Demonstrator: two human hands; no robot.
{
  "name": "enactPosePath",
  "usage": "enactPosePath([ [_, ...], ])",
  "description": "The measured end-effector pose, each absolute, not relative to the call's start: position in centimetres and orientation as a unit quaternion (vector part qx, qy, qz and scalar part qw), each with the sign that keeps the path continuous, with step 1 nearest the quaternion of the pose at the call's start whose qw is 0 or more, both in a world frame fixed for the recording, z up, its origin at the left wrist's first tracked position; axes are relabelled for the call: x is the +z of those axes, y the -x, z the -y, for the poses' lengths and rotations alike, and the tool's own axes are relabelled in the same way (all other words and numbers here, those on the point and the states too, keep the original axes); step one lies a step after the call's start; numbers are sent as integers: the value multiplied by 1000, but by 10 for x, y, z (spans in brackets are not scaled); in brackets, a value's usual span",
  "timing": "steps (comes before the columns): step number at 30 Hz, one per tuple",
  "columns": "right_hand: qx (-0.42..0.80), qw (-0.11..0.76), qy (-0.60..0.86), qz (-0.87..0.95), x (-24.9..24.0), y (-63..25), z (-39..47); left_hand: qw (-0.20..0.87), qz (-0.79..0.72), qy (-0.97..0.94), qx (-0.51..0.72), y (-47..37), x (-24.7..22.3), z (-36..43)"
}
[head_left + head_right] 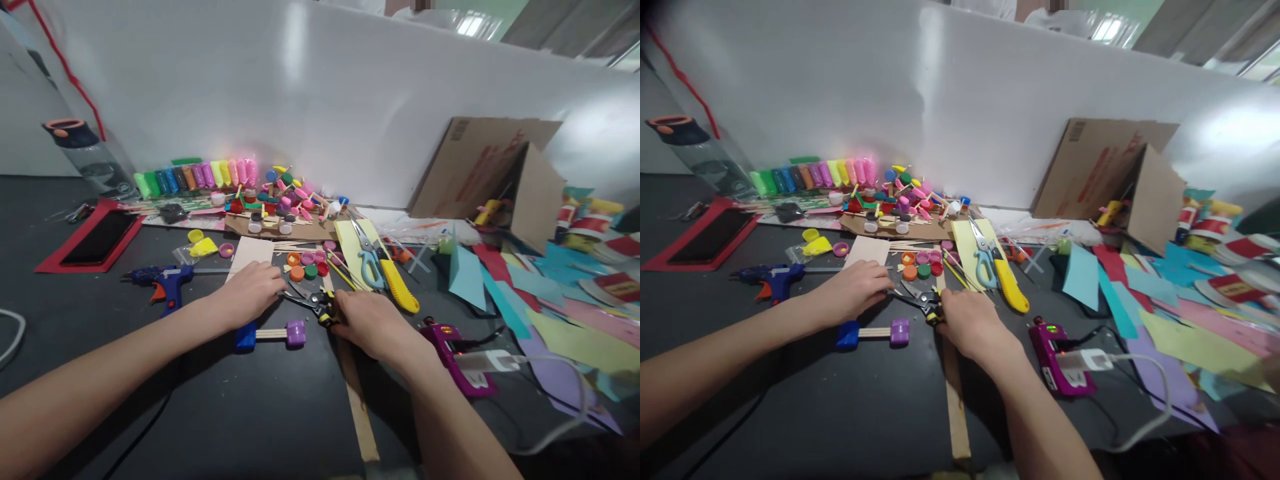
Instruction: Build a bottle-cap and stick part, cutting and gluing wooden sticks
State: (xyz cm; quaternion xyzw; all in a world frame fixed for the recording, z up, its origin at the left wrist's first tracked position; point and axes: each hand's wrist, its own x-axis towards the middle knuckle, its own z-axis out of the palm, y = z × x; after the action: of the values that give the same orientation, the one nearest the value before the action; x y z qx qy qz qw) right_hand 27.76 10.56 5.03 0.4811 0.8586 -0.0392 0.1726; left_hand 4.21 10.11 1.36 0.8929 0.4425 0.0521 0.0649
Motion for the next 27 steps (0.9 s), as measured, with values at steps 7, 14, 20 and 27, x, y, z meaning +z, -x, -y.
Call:
enactPosePath([
  [7, -49, 238, -473, -847, 58, -272, -97, 71, -424, -902, 29, -49, 0, -123],
  [14, -62, 241, -471, -846, 55, -276, -98, 70, -450, -890, 9, -40, 0, -124],
  [20, -68, 184, -498, -845, 55, -276, -99, 132, -487, -861, 59, -29, 14, -114],
  [27, -157, -48, -441, -883, 47, -263, -92, 236, -491, -824, 157, -42, 38, -68],
])
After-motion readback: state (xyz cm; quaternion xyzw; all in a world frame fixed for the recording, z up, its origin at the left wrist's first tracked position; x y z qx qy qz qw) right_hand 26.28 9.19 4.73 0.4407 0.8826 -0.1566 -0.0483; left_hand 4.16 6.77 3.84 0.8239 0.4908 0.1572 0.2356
